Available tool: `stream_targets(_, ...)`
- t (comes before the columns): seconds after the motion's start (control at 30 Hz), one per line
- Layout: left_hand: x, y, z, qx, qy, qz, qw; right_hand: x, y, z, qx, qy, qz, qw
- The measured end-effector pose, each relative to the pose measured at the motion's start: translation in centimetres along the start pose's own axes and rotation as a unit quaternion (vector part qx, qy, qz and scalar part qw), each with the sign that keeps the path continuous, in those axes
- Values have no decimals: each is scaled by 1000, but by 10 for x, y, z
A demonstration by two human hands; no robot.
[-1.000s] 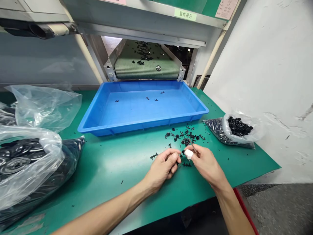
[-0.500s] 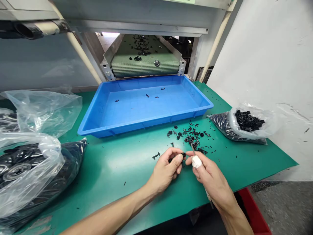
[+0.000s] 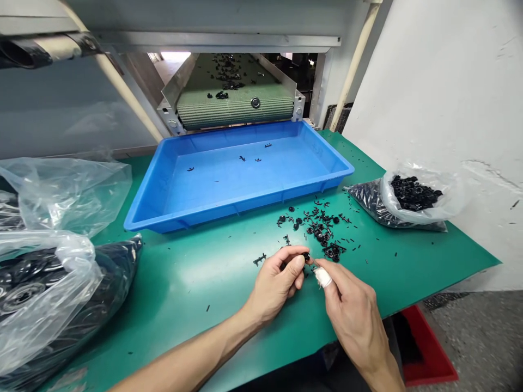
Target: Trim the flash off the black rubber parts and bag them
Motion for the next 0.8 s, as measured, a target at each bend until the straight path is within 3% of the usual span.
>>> stream_targets(0.37,0,3,-1,16,-6,-11,1000,5,-1,-3,-1,-1,-7,1000)
stream_targets(0.8,2,1,-4,-34,-6,-28,999,10,-8,-8,56,23,10,998)
Point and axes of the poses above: each hand's wrist, its own x-axis away from the middle knuckle, its own z-axis out of the back of the hand, y = z × x, the point moved 1 cm from there along -x, towards the middle knuckle, and after that the axes turned 11 degrees about -z, right-handed, at the moved point
